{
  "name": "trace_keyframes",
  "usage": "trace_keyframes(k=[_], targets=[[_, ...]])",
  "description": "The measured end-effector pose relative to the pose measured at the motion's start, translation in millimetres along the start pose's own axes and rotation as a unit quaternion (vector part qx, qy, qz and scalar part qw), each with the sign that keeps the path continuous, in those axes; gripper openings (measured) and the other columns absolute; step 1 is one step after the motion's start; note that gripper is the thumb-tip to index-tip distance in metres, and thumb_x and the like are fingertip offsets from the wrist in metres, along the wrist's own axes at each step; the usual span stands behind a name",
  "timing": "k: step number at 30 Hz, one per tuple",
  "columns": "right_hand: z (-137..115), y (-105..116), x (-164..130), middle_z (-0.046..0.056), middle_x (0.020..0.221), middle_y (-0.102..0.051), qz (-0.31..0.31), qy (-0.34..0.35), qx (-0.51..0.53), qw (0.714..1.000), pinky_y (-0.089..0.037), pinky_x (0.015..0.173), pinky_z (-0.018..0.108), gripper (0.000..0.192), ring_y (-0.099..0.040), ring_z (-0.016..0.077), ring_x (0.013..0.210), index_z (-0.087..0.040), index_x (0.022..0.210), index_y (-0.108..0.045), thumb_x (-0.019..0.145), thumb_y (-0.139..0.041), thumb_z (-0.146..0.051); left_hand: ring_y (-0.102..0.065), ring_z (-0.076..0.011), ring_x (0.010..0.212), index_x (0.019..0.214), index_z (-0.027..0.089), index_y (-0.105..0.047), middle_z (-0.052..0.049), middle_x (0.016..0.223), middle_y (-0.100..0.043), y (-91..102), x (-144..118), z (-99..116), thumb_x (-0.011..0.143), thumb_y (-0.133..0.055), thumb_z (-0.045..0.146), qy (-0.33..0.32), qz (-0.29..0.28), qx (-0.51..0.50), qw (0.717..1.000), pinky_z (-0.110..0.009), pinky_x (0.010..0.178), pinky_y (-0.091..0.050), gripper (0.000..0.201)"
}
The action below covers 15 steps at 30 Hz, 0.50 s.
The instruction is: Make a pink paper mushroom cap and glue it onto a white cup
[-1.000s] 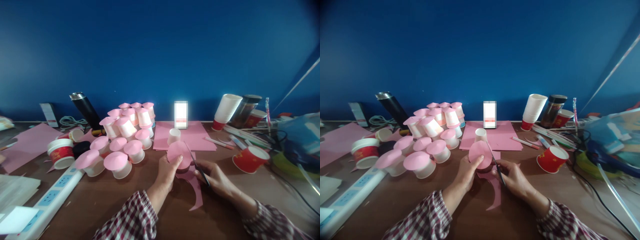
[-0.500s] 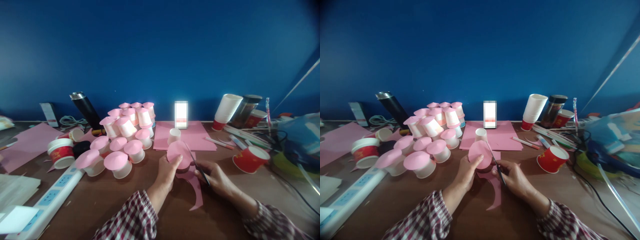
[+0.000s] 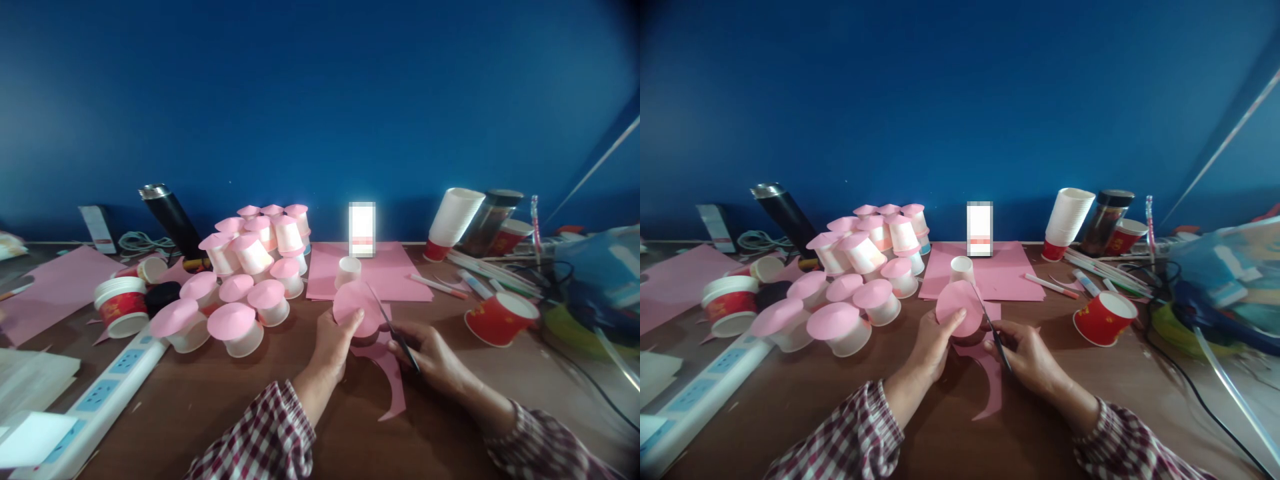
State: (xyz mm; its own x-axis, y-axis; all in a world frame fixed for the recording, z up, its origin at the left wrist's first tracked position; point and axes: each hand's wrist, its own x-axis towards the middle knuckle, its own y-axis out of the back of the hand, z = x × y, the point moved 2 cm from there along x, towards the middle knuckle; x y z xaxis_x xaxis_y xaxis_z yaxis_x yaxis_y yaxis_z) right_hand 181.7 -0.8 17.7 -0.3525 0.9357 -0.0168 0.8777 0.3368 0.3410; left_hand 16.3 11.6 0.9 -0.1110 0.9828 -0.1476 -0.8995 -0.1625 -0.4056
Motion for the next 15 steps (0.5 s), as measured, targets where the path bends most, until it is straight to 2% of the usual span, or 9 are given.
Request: trace_keyframes(k=[15], targets=[[1.8,-1.4,-0.3,-0.004,0.055,-0.046,0.006,-0.025,0.013,1.000,-0.035,0.044,0.020,0.053,-0.039,0.0084,0.049,-0.007,0.109,-0.062,0.074,-0.066,-0.046,-0.064,-0.0208,0.068,0.083,0.007,-0.067,-0.013,0.079,-0.070,1.5,1.5,-1.3,0.064,-0.074,0.039,-0.002,-0.008,-0.005,1.000,-0.031,0.064,-0.050,0.038]])
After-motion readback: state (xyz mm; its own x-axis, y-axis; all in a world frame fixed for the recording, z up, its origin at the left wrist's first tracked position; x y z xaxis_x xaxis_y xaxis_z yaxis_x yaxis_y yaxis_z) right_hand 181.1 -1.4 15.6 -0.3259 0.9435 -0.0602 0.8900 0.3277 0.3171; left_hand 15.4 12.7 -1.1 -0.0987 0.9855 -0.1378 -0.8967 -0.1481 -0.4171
